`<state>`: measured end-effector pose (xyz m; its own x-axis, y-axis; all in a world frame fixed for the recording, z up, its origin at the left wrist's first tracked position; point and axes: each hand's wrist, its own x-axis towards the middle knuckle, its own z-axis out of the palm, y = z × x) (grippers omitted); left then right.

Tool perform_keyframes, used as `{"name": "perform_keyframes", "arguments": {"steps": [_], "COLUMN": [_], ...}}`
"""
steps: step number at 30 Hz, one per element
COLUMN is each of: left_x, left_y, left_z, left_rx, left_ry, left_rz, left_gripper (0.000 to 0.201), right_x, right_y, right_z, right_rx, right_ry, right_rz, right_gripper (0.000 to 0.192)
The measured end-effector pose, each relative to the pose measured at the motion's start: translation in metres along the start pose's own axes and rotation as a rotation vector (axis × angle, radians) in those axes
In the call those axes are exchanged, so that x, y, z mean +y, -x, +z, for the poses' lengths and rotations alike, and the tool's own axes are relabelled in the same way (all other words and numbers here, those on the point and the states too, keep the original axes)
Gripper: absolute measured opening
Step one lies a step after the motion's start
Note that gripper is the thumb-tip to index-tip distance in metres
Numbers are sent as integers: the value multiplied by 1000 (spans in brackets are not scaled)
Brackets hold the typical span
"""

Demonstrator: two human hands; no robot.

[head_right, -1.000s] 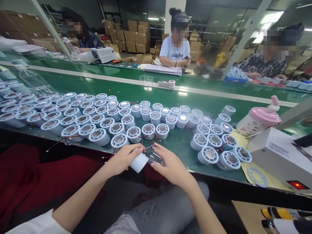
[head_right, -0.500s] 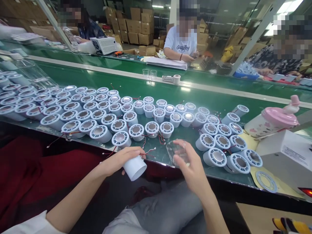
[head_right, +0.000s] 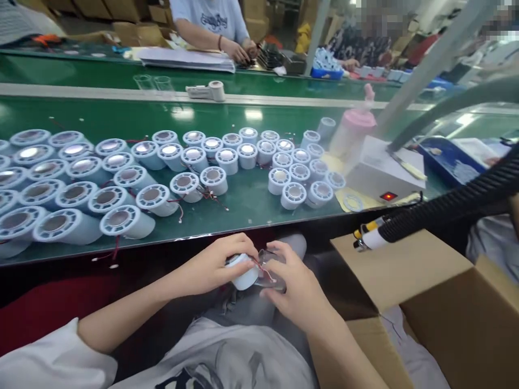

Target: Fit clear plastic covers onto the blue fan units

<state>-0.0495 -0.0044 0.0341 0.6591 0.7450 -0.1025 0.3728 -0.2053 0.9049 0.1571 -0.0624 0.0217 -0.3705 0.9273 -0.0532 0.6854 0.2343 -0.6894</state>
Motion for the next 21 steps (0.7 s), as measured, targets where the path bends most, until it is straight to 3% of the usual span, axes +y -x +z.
{"name": "perform_keyframes", "arguments": {"steps": [2, 7, 11, 18, 21], "left_x": [2, -10, -19, -15, -14], "left_y": [-5, -16, -20, -22, -21], "left_z": [5, 17, 22, 33, 37], "left_rx": [23, 22, -61, -227, -199], "left_ry": [-55, -63, -96, 230, 435], "left_rz": [64, 191, 271, 187, 22], "left_gripper": [21, 60, 61, 67, 69], "right_x": [0, 2, 9, 28, 31], "right_y": [9, 22, 25, 31, 38], "right_z": [-9, -11, -9, -11, -8], "right_rx": [-3, 184, 245, 299, 276], "right_ry": [-184, -283, -413, -869, -660], "right_rz": [52, 124, 205, 221, 61], "right_gripper": [5, 32, 30, 31, 11]}}
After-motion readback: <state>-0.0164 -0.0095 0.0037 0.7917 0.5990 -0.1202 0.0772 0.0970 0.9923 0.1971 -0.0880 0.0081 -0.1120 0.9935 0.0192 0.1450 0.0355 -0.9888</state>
